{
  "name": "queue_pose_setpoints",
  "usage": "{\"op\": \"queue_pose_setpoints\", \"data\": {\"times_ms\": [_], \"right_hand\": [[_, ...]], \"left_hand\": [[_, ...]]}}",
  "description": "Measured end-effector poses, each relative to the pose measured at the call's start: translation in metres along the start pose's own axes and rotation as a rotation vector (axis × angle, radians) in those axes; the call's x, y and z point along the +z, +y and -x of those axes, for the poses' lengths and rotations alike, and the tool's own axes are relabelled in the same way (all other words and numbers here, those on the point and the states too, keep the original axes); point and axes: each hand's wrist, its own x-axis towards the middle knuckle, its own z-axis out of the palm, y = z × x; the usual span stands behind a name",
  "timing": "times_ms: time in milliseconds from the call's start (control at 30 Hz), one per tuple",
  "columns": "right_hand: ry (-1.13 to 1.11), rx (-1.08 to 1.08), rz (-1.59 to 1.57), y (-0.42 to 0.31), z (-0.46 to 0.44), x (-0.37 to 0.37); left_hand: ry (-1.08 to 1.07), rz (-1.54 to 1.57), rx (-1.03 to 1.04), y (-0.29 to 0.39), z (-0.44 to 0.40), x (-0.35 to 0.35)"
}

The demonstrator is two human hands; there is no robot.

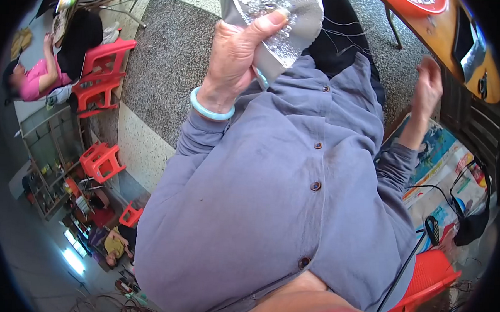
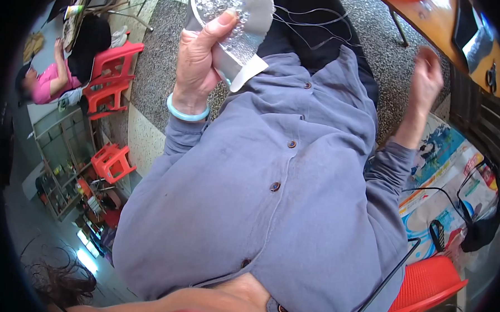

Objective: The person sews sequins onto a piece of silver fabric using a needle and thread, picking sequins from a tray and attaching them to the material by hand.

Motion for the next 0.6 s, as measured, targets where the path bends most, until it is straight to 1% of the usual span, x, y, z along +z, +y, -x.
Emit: {"op": "queue_pose_setpoints", "data": {"times_ms": [33, 100, 133, 167, 200, 267, 367, 467, 500, 533, 600], "right_hand": [[-0.076, -0.084, -0.097, -0.034, 0.014, 0.025], [-0.265, -0.289, -0.259, -0.084, 0.029, 0.057], [-0.331, -0.385, -0.238, -0.108, 0.036, 0.068], [-0.432, -0.408, -0.193, -0.116, 0.04, 0.072], [-0.499, -0.531, -0.21, -0.133, 0.041, 0.08], [-0.491, -0.686, -0.123, -0.164, 0.045, 0.091], [-0.423, -0.698, -0.135, -0.16, 0.049, 0.097], [-0.439, -0.439, -0.147, -0.142, 0.052, 0.082], [-0.336, -0.426, -0.193, -0.139, 0.053, 0.081], [-0.291, -0.32, -0.177, -0.143, 0.055, 0.073], [-0.226, -0.45, -0.095, -0.16, 0.061, 0.068]], "left_hand": [[-0.005, -0.048, 0.003, -0.005, -0.003, 0.0], [-0.026, -0.029, 0.001, -0.007, -0.004, 0.017], [-0.036, -0.019, 0.002, -0.009, -0.005, 0.025], [-0.065, 0.013, -0.008, -0.011, -0.005, 0.03], [-0.074, 0.007, 0.0, -0.013, -0.005, 0.033], [-0.085, -0.005, 0.02, -0.014, -0.004, 0.04], [-0.051, 0.08, 0.014, -0.01, -0.003, 0.054], [-0.048, 0.007, 0.05, -0.01, -0.003, 0.053], [-0.045, -0.046, 0.08, -0.012, -0.003, 0.052], [-0.042, -0.1, 0.108, -0.014, -0.004, 0.051], [-0.019, -0.19, 0.14, -0.013, -0.003, 0.057]]}}
